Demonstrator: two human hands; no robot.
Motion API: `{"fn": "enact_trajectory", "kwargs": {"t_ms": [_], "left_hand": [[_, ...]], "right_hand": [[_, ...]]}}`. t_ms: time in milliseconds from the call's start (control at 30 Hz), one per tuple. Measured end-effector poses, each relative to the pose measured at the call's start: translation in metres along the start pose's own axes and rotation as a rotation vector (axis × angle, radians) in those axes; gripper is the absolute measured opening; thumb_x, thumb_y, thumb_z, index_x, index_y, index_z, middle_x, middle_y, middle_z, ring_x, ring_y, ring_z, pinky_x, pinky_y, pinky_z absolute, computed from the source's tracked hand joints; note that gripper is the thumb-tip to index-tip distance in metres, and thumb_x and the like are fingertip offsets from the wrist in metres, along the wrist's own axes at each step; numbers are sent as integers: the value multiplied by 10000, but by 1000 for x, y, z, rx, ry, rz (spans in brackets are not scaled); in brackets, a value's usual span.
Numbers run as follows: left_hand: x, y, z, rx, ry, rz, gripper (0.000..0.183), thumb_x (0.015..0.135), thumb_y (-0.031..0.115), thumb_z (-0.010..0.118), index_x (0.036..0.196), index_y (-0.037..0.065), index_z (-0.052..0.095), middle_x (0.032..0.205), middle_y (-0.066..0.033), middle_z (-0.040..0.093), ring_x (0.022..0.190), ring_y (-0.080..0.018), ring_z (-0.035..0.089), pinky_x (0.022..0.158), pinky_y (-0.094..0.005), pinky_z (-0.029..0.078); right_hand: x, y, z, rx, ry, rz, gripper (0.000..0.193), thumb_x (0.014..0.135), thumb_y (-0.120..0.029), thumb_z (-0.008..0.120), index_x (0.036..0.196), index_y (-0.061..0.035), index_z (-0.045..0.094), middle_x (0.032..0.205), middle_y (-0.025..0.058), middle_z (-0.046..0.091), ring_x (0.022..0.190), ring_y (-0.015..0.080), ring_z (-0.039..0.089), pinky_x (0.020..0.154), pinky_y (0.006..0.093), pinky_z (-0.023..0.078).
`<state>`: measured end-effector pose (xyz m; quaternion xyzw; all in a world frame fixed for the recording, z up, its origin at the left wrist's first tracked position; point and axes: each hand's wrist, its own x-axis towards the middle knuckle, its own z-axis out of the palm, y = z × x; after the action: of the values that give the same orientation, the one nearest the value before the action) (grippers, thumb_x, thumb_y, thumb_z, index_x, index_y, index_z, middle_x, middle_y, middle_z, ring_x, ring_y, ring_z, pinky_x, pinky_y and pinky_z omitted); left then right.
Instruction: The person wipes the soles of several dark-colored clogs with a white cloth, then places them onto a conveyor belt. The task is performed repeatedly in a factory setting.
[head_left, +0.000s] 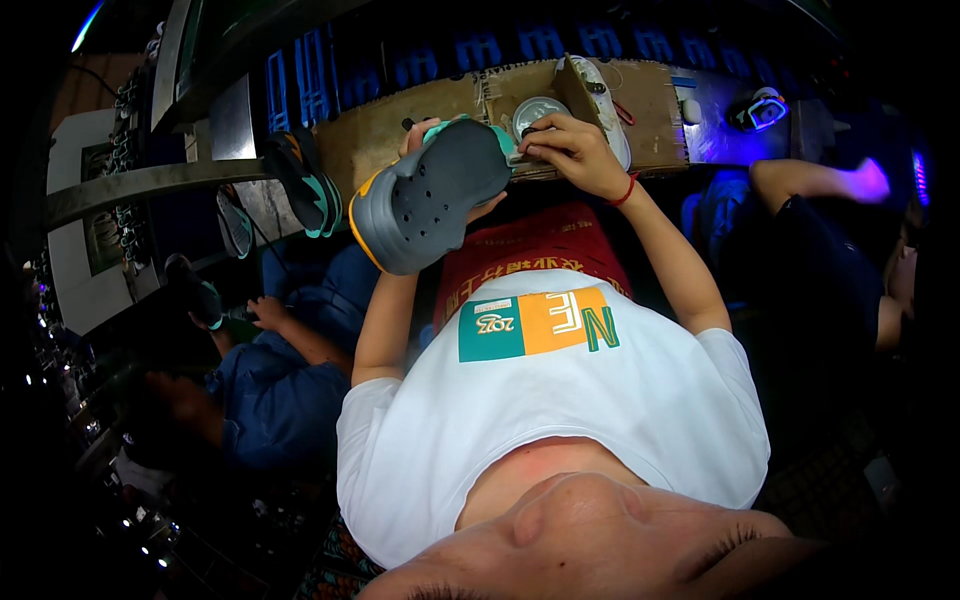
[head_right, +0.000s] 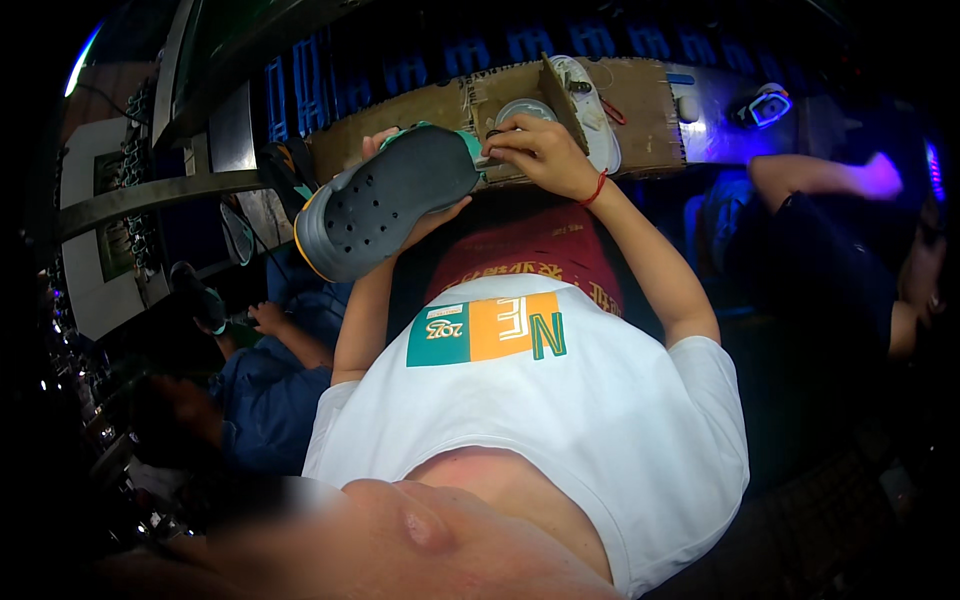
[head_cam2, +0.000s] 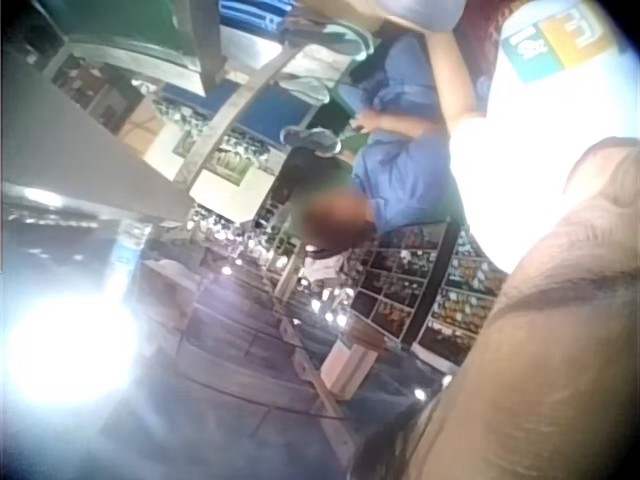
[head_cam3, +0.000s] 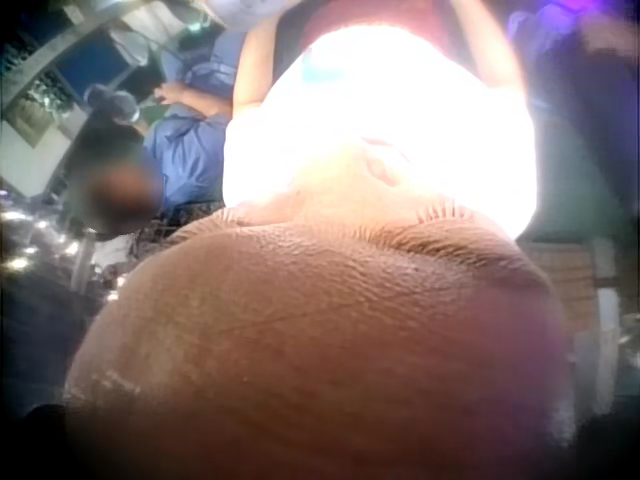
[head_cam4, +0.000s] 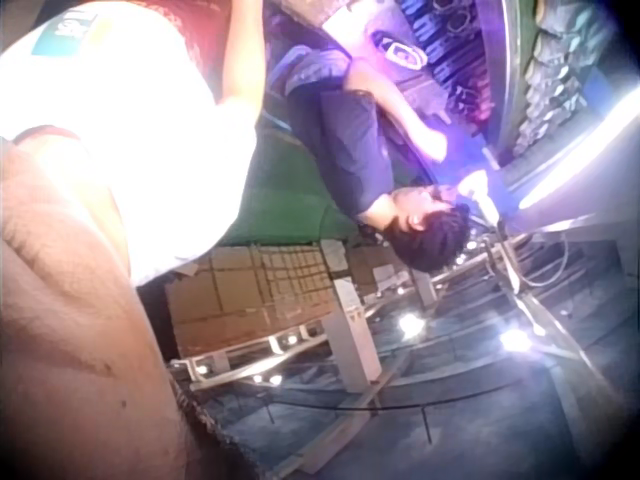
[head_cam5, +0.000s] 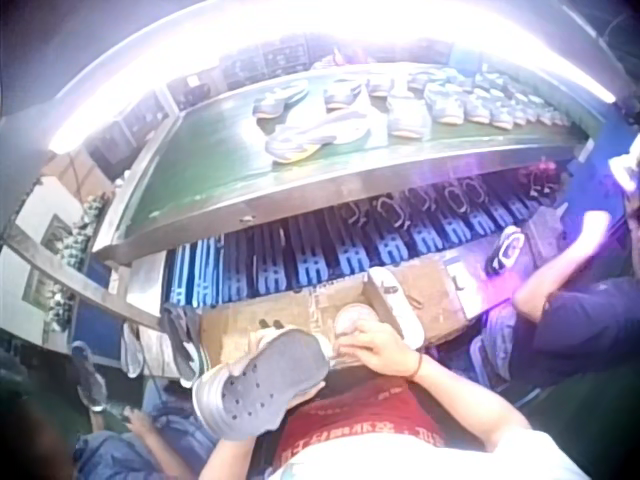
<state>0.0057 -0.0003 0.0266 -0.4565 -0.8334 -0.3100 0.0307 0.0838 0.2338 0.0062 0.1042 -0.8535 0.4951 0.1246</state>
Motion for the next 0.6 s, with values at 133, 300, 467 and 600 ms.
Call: {"fn": "enact_trajectory", "kwargs": {"t_ms": [133, 300, 467, 600], "left_hand": [[1, 2, 6, -269, 97, 18, 829, 710, 489, 740, 1347, 95, 386, 1371, -127, 367, 1309, -261, 329, 1147, -456, 113], [0, 3, 0, 5, 38, 105, 822, 648, 326, 834, 1307, 60, 420, 1400, -149, 335, 1279, -264, 371, 1080, -413, 261], [-13, 0, 5, -389, -132, -67, 801, 597, 285, 868, 1250, 42, 473, 1337, -165, 438, 1178, -278, 483, 948, -385, 423], [-12, -5, 4, -691, -129, -93, 837, 568, 238, 887, 1249, 35, 445, 1240, -155, 506, 1111, -257, 532, 915, -363, 447]], "right_hand": [[-3, 1, -4, 120, -44, 51, 127, 833, -51, 634, 939, -19, 698, 953, 99, 632, 856, 224, 626, 735, 283, 484], [-1, -3, -9, 50, 16, -30, 120, 826, -45, 641, 926, -22, 703, 960, 95, 638, 823, 211, 632, 710, 275, 490], [6, -1, -5, 21, 154, -101, 119, 806, -31, 656, 913, -35, 708, 943, 92, 636, 782, 206, 638, 686, 274, 497], [11, -8, -6, 78, 218, -105, 124, 814, -14, 646, 924, -26, 703, 954, 98, 633, 776, 184, 628, 669, 255, 491]]}}
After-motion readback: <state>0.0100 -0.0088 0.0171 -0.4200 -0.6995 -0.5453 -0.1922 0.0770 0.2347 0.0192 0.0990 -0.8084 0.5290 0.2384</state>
